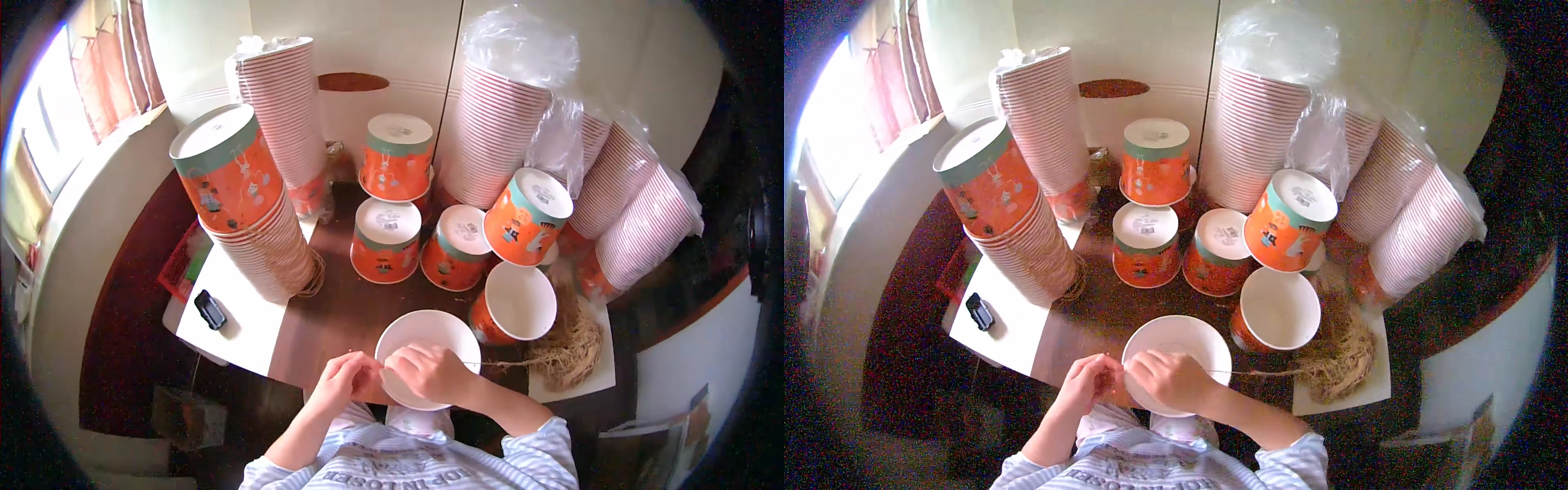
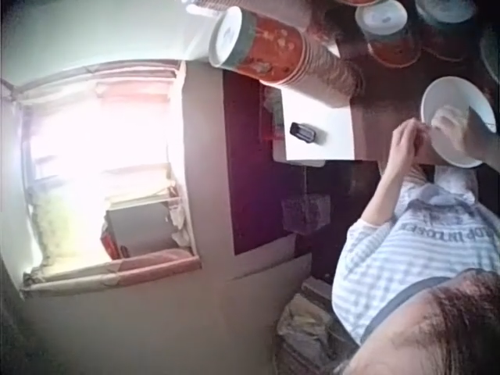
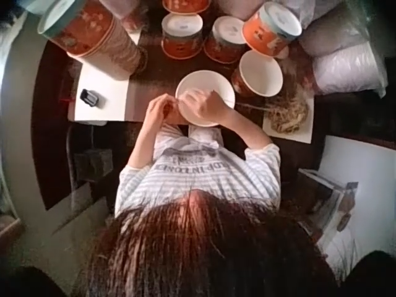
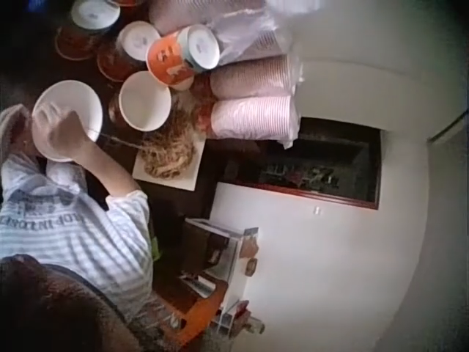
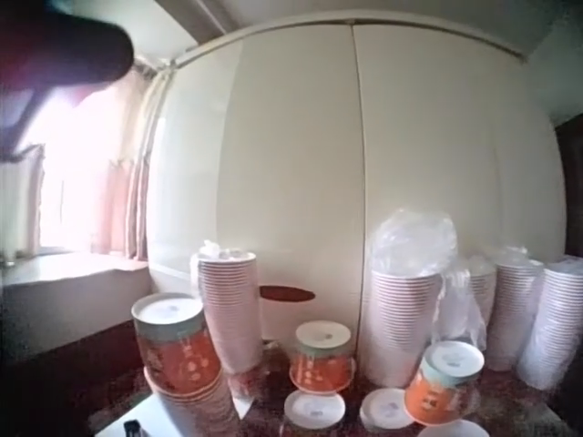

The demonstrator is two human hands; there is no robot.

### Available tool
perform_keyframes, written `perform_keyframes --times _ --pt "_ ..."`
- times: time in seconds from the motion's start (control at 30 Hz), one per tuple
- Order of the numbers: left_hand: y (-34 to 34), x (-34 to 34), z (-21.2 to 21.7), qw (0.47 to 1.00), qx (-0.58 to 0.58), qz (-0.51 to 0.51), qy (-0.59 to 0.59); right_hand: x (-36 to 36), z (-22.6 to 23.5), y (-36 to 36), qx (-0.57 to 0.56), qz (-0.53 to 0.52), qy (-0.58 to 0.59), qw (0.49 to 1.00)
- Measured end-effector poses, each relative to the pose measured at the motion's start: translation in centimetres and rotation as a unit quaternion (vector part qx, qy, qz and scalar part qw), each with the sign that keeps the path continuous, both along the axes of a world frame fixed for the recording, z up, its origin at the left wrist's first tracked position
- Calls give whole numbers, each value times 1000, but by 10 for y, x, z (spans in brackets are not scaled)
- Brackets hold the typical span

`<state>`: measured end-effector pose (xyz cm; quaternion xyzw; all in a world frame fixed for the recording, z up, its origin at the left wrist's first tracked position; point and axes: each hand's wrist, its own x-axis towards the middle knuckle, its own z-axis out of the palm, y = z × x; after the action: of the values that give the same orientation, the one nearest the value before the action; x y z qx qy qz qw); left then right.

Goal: Attaching string handles to decorative paper buckets and stacking them.

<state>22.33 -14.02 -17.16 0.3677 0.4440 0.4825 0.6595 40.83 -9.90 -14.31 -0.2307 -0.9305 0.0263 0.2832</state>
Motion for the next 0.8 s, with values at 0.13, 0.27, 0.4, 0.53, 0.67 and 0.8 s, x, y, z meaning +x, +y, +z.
perform_keyframes --times 0.13,0.27,0.4,0.53,0.67,0.8 --pt "3 3 -2 984 -114 -84 -104 0 11 -3 65 12 -51 996" --pt "3 -2 1 970 -148 -159 -108 1 14 -5 76 15 -59 995" --pt "2 -3 5 976 -136 -146 -90 1 13 -3 62 15 -62 996" --pt "1 -6 2 980 -103 -161 -46 0 8 -2 20 25 -38 999" --pt "0 -2 9 898 255 -72 352 -1 2 -1 -112 3 20 994" --pt "-1 1 14 702 447 -19 554 -1 -2 3 -196 -11 75 978"
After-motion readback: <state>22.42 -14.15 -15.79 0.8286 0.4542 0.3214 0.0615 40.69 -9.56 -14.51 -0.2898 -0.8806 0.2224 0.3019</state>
